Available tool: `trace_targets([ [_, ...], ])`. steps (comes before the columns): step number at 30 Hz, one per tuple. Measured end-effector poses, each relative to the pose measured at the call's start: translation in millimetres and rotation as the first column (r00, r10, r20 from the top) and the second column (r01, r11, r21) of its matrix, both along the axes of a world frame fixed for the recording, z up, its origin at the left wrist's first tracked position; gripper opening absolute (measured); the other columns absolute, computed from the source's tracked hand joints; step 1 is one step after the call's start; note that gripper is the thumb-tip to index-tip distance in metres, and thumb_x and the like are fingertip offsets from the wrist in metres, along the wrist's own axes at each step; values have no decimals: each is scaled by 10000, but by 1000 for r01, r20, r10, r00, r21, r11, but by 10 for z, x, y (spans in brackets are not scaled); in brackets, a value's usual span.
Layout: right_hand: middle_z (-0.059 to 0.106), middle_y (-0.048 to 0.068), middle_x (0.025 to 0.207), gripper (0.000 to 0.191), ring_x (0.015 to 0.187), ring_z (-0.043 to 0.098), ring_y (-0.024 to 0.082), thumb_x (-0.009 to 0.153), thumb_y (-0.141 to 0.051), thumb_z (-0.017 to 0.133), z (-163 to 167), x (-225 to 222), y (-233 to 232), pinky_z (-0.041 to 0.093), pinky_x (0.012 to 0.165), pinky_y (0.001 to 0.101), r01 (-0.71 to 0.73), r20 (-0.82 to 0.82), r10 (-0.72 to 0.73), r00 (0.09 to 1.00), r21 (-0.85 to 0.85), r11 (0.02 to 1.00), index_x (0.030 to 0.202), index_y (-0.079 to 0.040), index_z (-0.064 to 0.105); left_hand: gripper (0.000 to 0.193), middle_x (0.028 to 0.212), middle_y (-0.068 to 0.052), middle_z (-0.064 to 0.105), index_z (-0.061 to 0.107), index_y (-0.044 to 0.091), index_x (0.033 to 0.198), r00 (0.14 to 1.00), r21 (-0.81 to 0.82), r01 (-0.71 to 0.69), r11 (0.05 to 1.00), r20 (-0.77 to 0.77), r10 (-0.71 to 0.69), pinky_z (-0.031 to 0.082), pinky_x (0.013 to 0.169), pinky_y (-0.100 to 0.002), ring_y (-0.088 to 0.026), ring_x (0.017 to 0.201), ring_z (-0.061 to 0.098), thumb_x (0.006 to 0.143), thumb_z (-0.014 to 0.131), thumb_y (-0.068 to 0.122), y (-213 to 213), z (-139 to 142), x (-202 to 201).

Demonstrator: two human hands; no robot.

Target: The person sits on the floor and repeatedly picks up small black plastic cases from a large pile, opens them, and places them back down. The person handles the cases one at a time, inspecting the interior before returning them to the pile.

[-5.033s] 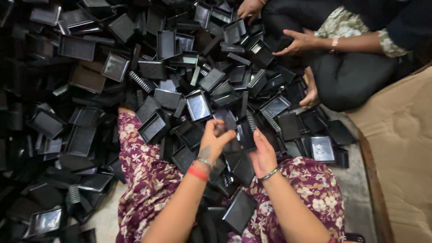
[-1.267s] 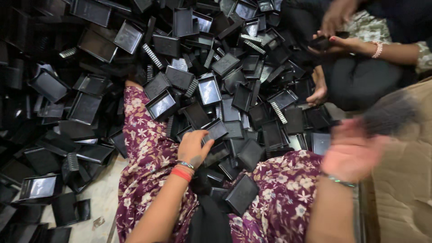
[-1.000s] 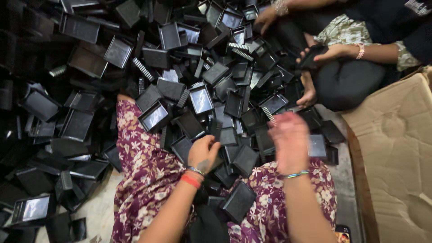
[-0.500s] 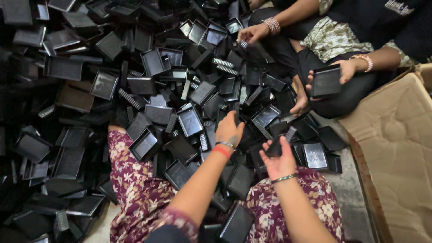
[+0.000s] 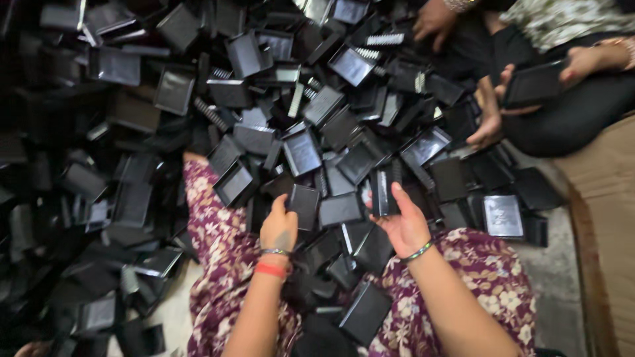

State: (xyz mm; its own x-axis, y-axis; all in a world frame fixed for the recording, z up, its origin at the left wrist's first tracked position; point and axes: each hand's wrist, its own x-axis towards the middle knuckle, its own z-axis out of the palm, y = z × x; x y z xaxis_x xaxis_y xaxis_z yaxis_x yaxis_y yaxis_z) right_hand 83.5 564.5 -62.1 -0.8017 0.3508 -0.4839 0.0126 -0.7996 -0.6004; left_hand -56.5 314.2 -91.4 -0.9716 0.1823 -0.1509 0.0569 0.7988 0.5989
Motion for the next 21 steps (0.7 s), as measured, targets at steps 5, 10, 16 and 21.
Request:
trace_targets([
  [5, 718, 46, 1052, 379, 936, 701, 161, 1023, -392, 573, 6, 5, -199, 560, 756, 332, -120, 16, 119, 993, 177, 977, 1206, -73, 663, 800, 1474, -180, 510, 423, 171, 1588, 785, -388, 92, 917, -539, -306, 543, 1008, -527, -335, 1295, 573, 835, 684, 237, 193, -20, 94],
  [10, 716, 33, 1016, 350, 918, 695, 164, 1020, -380, 558, -61, 76, -101, 553, 747, 329, -34, 46, 25, 999, 194, 980, 1183, -89, 662, 810, 1579, -274, 287, 372, 200, 1537, 971, -343, 144, 928, -132, -199, 522, 932, -526, -462, 1343, 408, 829, 721, 380, 414, -28, 153],
  [16, 717, 65, 1017, 351, 919, 695, 178, 1040, -364, 571, -108, 102, -40, 567, 765, 341, -23, -49, 33, 998, 190, 982, 1175, -55, 667, 713, 1602, -284, 262, 365, 226, 1552, 981, -587, 51, 808, -121, -150, 499, 916, -567, -423, 1350, 381, 904, 648, 313, 559, -117, 101],
  [21, 735, 64, 1046, 367, 912, 706, 201, 1008, -377, 555, -83, 137, -109, 557, 739, 368, -76, 40, 69, 997, 221, 972, 1168, -67, 666, 665, 1525, -234, 407, 469, 157, 1482, 975, -354, 80, 932, -165, -147, 462, 1018, -521, -427, 1291, 457, 849, 646, 258, 489, 52, 111],
])
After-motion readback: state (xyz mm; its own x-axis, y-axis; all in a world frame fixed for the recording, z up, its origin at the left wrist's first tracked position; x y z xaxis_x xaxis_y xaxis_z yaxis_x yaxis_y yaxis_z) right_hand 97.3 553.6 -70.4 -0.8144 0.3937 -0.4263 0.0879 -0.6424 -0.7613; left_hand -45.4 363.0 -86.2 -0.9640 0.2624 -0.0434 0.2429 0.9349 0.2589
